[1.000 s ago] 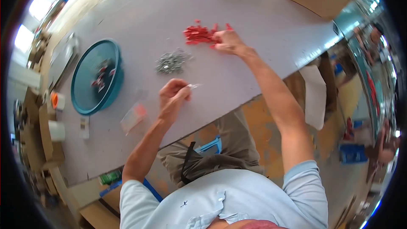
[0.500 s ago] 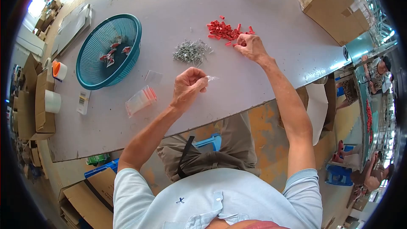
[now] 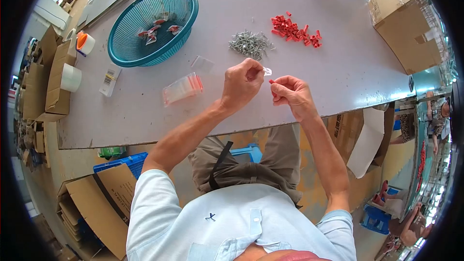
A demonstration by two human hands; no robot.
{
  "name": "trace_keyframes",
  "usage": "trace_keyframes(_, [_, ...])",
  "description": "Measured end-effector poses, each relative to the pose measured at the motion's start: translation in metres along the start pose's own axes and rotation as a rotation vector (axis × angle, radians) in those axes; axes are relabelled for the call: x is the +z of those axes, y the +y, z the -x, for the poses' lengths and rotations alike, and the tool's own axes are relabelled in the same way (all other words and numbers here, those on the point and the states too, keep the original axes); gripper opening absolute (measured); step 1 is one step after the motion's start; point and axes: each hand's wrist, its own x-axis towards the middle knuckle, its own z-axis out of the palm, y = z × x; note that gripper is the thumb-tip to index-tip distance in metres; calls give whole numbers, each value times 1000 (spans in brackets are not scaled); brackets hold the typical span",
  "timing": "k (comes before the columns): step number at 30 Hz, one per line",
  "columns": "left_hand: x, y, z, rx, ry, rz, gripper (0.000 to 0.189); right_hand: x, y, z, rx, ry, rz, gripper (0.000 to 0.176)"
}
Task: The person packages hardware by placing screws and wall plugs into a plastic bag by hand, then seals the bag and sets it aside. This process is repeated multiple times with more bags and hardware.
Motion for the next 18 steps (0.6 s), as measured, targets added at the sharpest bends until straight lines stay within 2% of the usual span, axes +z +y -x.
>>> trace_keyframes(4, [0, -1, 3, 118, -15, -88, 10, 10, 6, -3, 28, 32, -76, 18])
trace_keyframes(6, [-1, -2, 4, 303, -41, -176, 12, 9, 5, -6, 32, 45, -115, 19])
trace_keyframes(9, [-2, -4, 4, 412, -54, -259, 12, 6, 4, -8, 61, 50, -152, 17])
trace_keyframes(12, [-2, -1, 8, 430, -83, -332, 13, 3, 1, -10, 86, 65, -127, 16])
trace_keyframes(16, [-2, 0, 5, 418, -60, -339, 12, 7, 0, -11, 17, 138, -107, 15])
trace_keyframes(18, [-1, 2, 4, 237, -86, -151, 9, 12, -1, -10, -33, 183, -107, 15])
